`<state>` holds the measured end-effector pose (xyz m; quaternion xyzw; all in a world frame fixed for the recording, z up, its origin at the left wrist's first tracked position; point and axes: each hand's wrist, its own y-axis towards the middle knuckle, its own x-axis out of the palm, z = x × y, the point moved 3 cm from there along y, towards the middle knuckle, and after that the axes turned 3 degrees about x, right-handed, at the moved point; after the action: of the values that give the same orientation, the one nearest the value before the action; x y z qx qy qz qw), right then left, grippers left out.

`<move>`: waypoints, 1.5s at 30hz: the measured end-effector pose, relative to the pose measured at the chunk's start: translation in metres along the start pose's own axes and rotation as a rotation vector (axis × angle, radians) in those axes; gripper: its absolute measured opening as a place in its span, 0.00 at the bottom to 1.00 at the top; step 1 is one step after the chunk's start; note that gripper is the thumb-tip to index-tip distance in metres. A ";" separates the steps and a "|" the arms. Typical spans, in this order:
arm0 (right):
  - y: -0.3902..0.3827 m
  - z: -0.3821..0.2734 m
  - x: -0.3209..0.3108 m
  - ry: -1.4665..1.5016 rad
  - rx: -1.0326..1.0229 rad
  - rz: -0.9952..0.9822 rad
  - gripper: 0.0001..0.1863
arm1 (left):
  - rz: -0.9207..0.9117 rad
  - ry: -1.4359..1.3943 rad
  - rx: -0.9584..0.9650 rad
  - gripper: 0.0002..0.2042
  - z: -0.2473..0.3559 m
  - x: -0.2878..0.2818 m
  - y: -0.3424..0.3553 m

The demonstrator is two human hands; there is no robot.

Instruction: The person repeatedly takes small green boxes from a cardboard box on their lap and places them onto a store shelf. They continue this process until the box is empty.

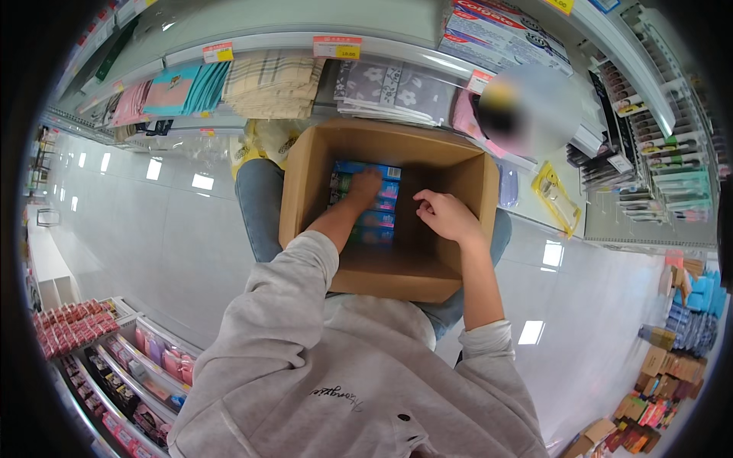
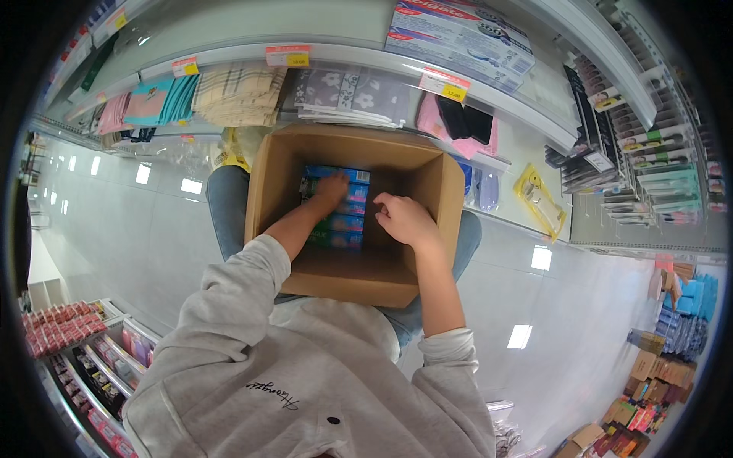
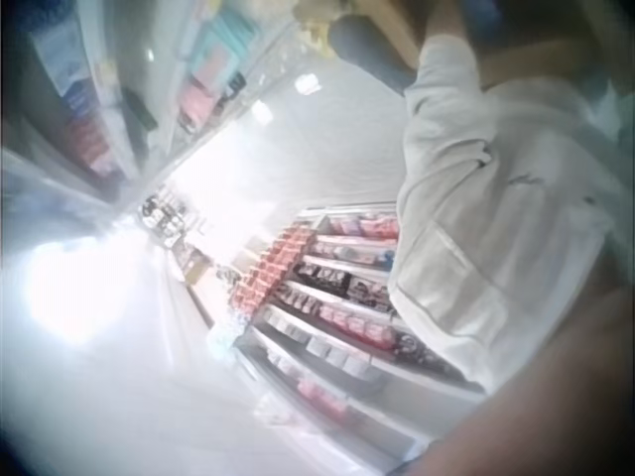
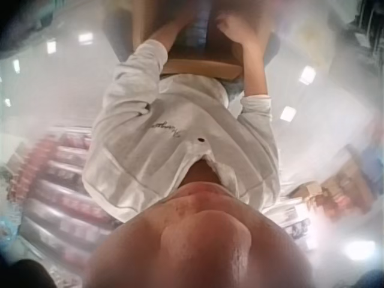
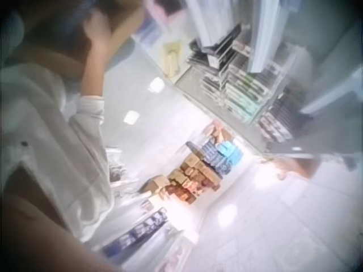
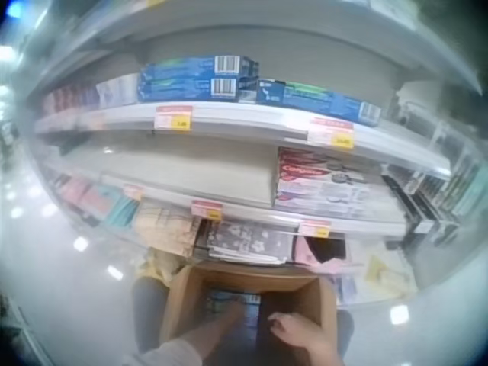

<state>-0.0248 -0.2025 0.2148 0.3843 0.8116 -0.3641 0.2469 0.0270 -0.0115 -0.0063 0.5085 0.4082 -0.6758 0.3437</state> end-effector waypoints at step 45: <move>-0.056 -0.195 -0.401 -0.681 -0.617 1.359 0.29 | 1.227 0.131 0.222 0.16 0.082 -0.565 0.011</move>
<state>0.1406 -0.2531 0.6293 0.5754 0.3458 0.0078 0.7412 0.1426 -0.0621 0.5501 0.7232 -0.0104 -0.3613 0.5886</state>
